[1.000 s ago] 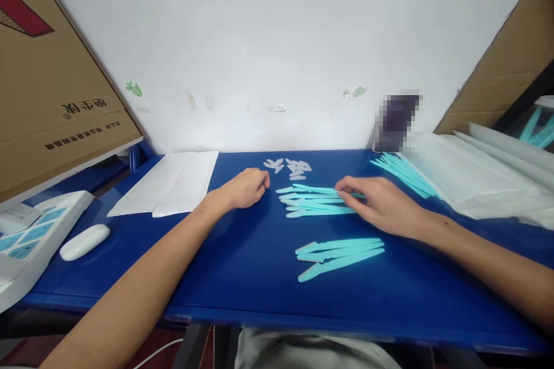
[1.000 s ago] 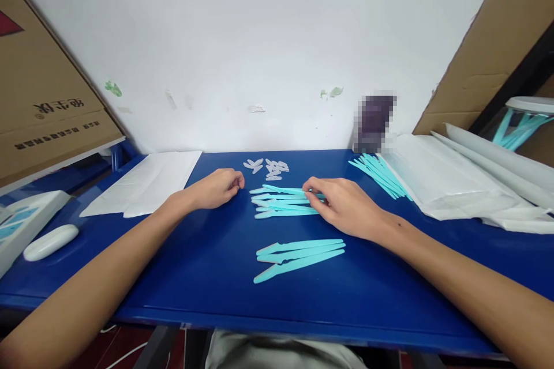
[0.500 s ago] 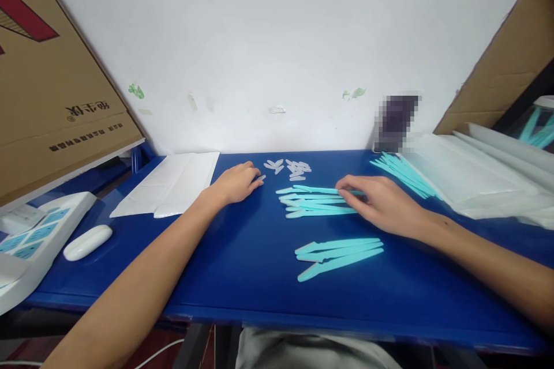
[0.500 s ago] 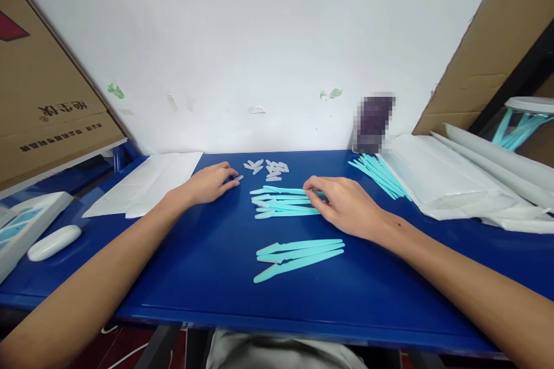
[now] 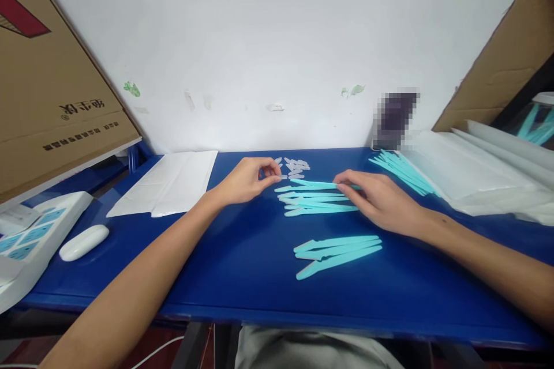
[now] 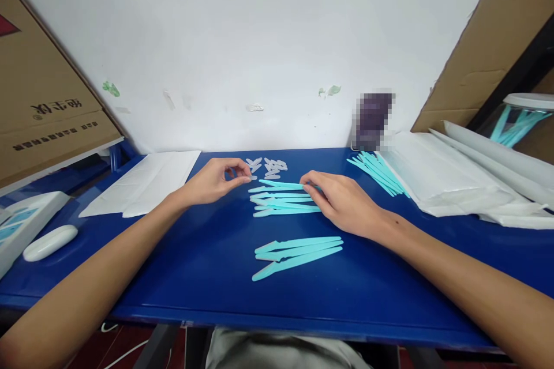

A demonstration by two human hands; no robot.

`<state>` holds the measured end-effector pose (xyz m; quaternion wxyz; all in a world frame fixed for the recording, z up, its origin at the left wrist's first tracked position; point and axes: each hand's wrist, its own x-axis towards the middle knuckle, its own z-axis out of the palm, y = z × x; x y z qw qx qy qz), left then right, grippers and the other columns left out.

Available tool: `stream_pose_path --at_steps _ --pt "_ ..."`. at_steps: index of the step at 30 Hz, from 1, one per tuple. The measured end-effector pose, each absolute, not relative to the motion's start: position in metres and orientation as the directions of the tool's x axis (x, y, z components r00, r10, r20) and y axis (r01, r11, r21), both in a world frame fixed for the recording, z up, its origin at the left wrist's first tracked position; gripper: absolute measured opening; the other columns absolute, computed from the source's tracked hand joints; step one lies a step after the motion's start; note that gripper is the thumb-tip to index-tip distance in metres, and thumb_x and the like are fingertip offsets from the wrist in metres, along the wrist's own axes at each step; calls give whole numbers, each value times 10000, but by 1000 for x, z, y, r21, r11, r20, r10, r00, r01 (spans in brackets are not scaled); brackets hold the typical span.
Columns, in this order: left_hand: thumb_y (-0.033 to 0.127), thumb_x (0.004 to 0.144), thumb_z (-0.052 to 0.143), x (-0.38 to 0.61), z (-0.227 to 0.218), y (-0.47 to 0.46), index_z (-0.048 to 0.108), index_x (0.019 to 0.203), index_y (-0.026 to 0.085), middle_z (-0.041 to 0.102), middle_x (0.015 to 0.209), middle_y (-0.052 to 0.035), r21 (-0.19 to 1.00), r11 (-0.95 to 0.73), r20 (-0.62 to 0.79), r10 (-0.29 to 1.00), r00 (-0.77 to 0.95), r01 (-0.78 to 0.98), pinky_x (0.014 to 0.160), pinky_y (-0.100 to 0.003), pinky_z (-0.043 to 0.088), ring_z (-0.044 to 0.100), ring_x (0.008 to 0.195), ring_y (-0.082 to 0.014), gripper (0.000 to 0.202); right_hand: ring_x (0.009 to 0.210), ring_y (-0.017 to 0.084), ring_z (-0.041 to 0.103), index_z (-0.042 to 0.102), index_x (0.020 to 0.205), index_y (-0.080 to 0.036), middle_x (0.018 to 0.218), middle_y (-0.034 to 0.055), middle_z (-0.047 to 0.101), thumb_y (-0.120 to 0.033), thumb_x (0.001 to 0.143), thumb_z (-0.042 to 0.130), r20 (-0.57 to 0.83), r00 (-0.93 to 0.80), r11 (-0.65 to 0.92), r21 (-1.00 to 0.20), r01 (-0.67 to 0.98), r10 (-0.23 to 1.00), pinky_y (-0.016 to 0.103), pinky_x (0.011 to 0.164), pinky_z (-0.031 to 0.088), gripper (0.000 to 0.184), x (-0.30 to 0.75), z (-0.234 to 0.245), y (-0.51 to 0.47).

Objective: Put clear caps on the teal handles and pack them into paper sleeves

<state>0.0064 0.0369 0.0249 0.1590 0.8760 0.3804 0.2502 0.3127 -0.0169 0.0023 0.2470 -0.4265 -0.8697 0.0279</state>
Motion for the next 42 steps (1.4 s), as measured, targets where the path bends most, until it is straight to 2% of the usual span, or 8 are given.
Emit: stream_pose_path --at_steps 4,12,23,28,32,36,39,42 --pt "325 922 607 13 24 32 680 903 179 706 862 -24 559 -639 302 750 588 529 715 -285 460 617 774 -146 164 704 196 641 604 1075 -202 878 60 711 -350 1026 380 434 -499 636 -265 725 750 311 618 442 272 312 2 -18" --pt "330 916 624 14 20 32 691 899 179 707 895 -33 595 -642 324 742 587 483 747 -293 490 622 775 -144 167 781 203 658 617 1080 -199 971 74 717 -346 1022 389 439 -510 645 -250 722 740 323 670 477 277 314 1 -16" --pt "320 948 596 44 0 16 717 935 207 746 948 -49 434 -762 418 643 641 481 858 -358 515 649 926 -200 167 776 200 663 646 1058 -179 963 97 714 -299 1020 382 421 -577 698 -228 679 699 325 679 503 293 305 -1 -22" --pt "375 997 496 36 -2 26 690 1123 193 730 1030 -47 429 -712 475 701 532 555 755 -294 497 644 834 -162 294 797 204 665 671 1066 -174 974 101 717 -303 1018 394 399 -606 705 -170 689 688 327 695 509 309 308 -1 -20" --pt "394 999 433 11 -1 47 730 1006 178 689 732 -3 387 -586 399 803 444 712 669 -288 438 581 616 -153 367 863 233 671 696 1057 -166 972 109 715 -300 1013 407 353 -654 712 -54 700 669 341 714 511 321 309 -3 -18" --pt "369 980 421 -7 -6 63 729 1051 173 630 609 -1 342 -467 332 872 360 815 667 -302 446 607 605 -190 372 864 226 667 709 1068 -170 1006 112 710 -306 985 477 358 -668 731 -64 679 652 322 692 496 281 308 2 -22" --pt "334 988 377 -8 -9 67 687 1176 175 699 798 -51 288 -485 297 865 404 826 766 -335 497 668 759 -223 396 754 189 652 719 1060 -194 908 69 718 -329 971 525 292 -737 790 -148 595 610 313 683 474 253 305 10 -31" --pt "345 1001 353 -5 -12 67 603 1331 185 638 1230 -129 166 -565 266 815 515 809 965 -415 479 621 1102 -273 444 727 172 637 736 1002 -223 850 27 710 -332 931 592 176 -794 809 -215 547 583 312 691 454 193 303 17 -39"
